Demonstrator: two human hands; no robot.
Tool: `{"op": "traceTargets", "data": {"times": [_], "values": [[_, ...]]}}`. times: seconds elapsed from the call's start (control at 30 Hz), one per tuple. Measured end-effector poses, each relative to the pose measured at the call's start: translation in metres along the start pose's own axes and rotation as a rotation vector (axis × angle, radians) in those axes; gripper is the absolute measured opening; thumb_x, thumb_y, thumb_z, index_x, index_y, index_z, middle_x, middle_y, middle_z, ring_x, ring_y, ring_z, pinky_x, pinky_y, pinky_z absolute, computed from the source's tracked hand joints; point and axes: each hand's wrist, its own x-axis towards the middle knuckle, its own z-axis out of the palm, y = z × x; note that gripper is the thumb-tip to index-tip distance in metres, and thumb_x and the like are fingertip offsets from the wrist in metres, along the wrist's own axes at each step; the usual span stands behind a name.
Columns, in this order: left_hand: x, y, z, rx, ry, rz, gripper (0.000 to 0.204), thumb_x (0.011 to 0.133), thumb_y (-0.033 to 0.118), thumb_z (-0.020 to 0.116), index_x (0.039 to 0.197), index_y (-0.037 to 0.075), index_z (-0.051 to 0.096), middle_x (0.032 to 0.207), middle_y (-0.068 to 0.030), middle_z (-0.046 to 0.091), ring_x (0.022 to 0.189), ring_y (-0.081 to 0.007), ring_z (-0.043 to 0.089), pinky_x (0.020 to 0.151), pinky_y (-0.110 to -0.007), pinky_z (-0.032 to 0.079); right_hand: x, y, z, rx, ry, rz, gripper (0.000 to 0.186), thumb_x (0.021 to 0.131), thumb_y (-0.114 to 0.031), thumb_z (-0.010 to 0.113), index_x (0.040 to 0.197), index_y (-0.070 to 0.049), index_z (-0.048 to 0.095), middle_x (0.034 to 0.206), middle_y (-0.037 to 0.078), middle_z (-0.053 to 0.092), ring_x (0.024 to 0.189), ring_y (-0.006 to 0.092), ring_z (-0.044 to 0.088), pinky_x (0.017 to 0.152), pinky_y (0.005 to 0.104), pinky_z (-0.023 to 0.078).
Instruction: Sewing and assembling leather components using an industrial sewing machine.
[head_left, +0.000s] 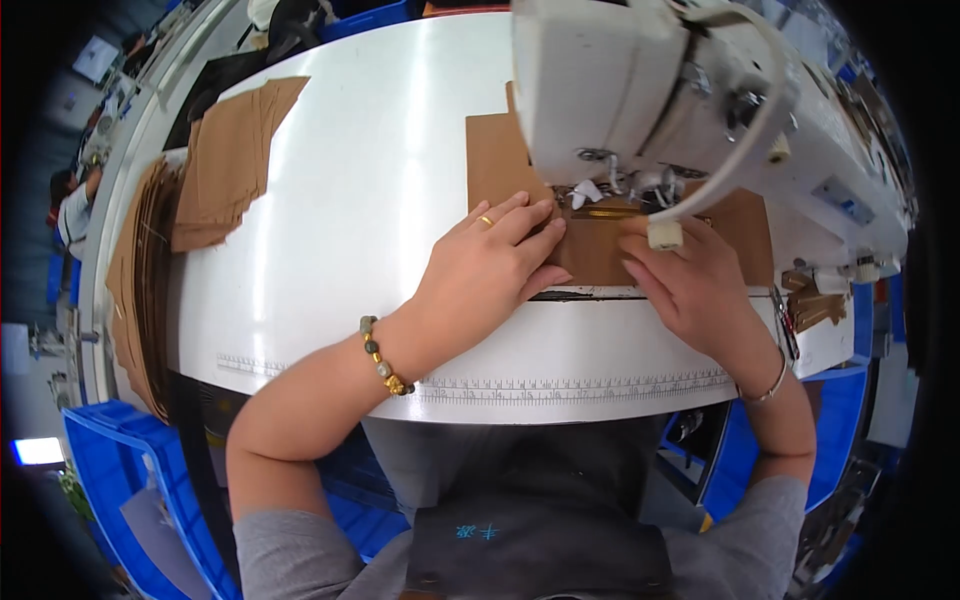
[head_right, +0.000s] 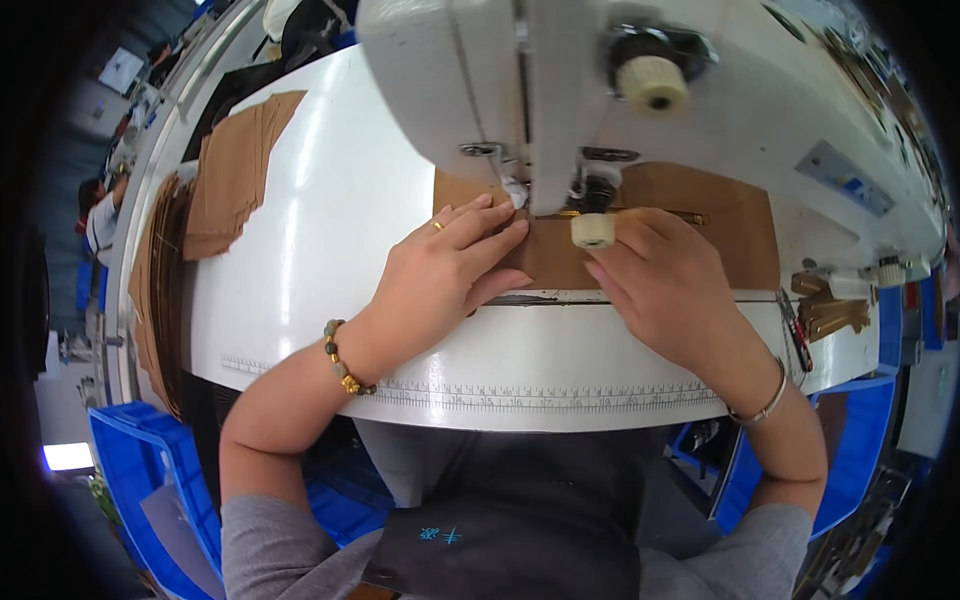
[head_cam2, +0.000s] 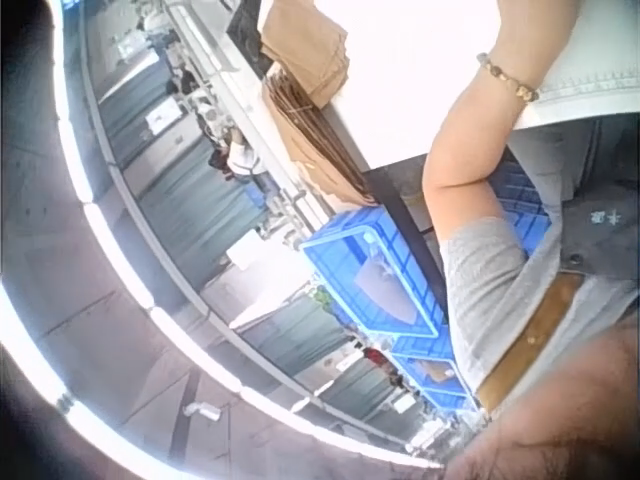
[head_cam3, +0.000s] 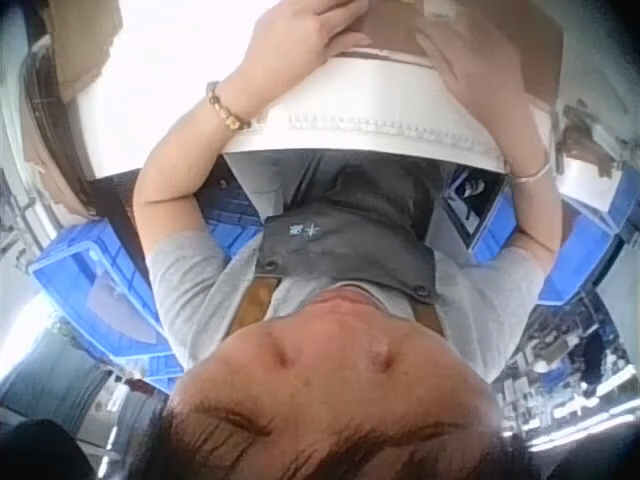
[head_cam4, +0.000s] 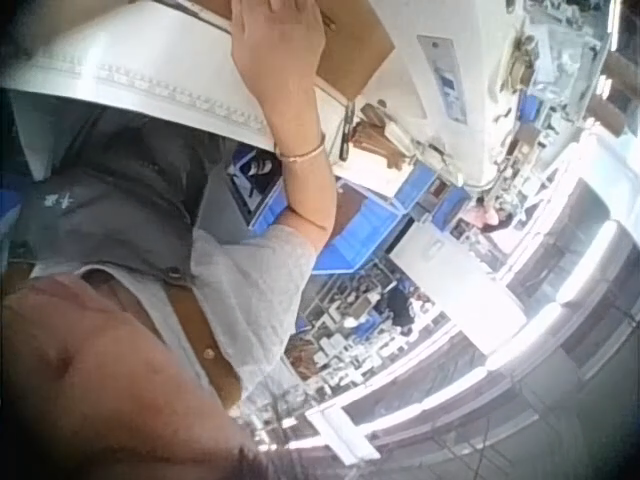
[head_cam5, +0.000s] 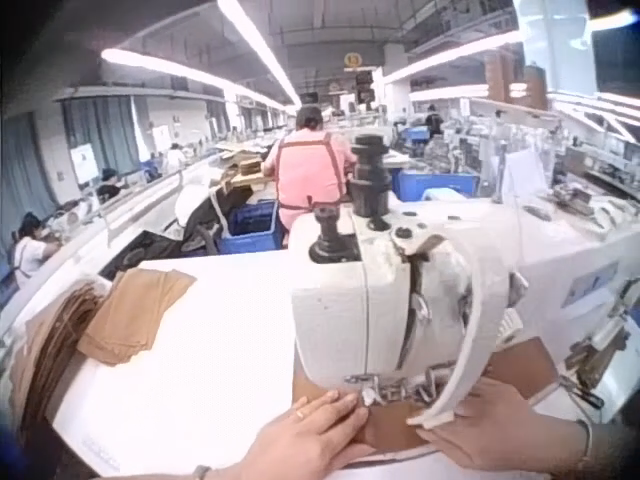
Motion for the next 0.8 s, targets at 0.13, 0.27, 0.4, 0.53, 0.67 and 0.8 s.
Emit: {"op": "traceTargets", "data": {"times": [0.13, 0.27, 0.4, 0.53, 0.67, 0.8], "values": [[0.002, 0.002, -0.001, -0.066, -0.027, -0.063, 0.044, 0.087, 0.033, 0.081, 0.121, 0.006, 0.076, 0.128, -0.0093, 0.072, 0.123, -0.0303, 0.068, 0.099, -0.042, 0.057, 0.018, -0.004, 0.026, -0.01, -0.04, 0.02, 0.021, 0.087, -0.019, 0.078, 0.102, -0.005, 0.075, 0.097, 0.011, 0.069, 0.105, 0.0299, 0.067, 0.092, 0.0427, 0.054], [0.003, 0.006, 0.001, -0.055, -0.023, -0.094, 0.042, 0.086, 0.033, 0.081, 0.118, 0.006, 0.077, 0.126, -0.0099, 0.073, 0.121, -0.0312, 0.069, 0.1, -0.045, 0.056, 0.017, -0.003, 0.033, -0.07, 0.062, -0.072, 0.024, 0.086, -0.023, 0.078, 0.1, -0.005, 0.075, 0.097, 0.01, 0.069, 0.105, 0.0278, 0.066, 0.094, 0.0405, 0.052], [0.004, 0.007, -0.001, -0.037, -0.005, -0.073, 0.042, 0.085, 0.032, 0.082, 0.117, 0.006, 0.078, 0.125, -0.0099, 0.073, 0.12, -0.0305, 0.069, 0.097, -0.041, 0.057, 0.015, -0.001, 0.036, -0.033, 0.05, -0.051, 0.024, 0.084, -0.022, 0.08, 0.098, -0.004, 0.074, 0.097, 0.009, 0.069, 0.105, 0.0266, 0.066, 0.095, 0.0392, 0.051], [0.006, 0.008, -0.003, -0.031, -0.021, -0.083, 0.041, 0.084, 0.031, 0.083, 0.116, 0.005, 0.078, 0.123, -0.0098, 0.074, 0.118, -0.029, 0.07, 0.094, -0.038, 0.058, 0.014, 0.0, 0.039, -0.03, 0.056, -0.051, 0.025, 0.083, -0.022, 0.08, 0.1, -0.004, 0.074, 0.103, 0.008, 0.07, 0.106, 0.0256, 0.066, 0.095, 0.0378, 0.051], [0.008, 0.007, -0.004, -0.017, -0.009, -0.082, 0.038, 0.081, 0.028, 0.087, 0.11, 0.006, 0.079, 0.121, -0.0085, 0.075, 0.101, -0.0279, 0.074, 0.084, -0.036, 0.062, 0.013, 0.002, 0.044, -0.055, 0.087, -0.069, 0.029, 0.086, -0.022, 0.078, 0.107, -0.004, 0.074, 0.116, 0.008, 0.072, 0.108, 0.0243, 0.066, 0.096, 0.0371, 0.051], [0.011, 0.006, -0.005, 0.01, -0.018, -0.052, 0.038, 0.081, 0.028, 0.087, 0.111, 0.006, 0.079, 0.118, -0.0086, 0.075, 0.097, -0.0279, 0.074, 0.081, -0.035, 0.062, 0.013, 0.005, 0.048, -0.089, 0.098, -0.084, 0.029, 0.091, -0.023, 0.073, 0.112, -0.003, 0.073, 0.123, 0.008, 0.073, 0.11, 0.0224, 0.066, 0.098, 0.0366, 0.05]]}}
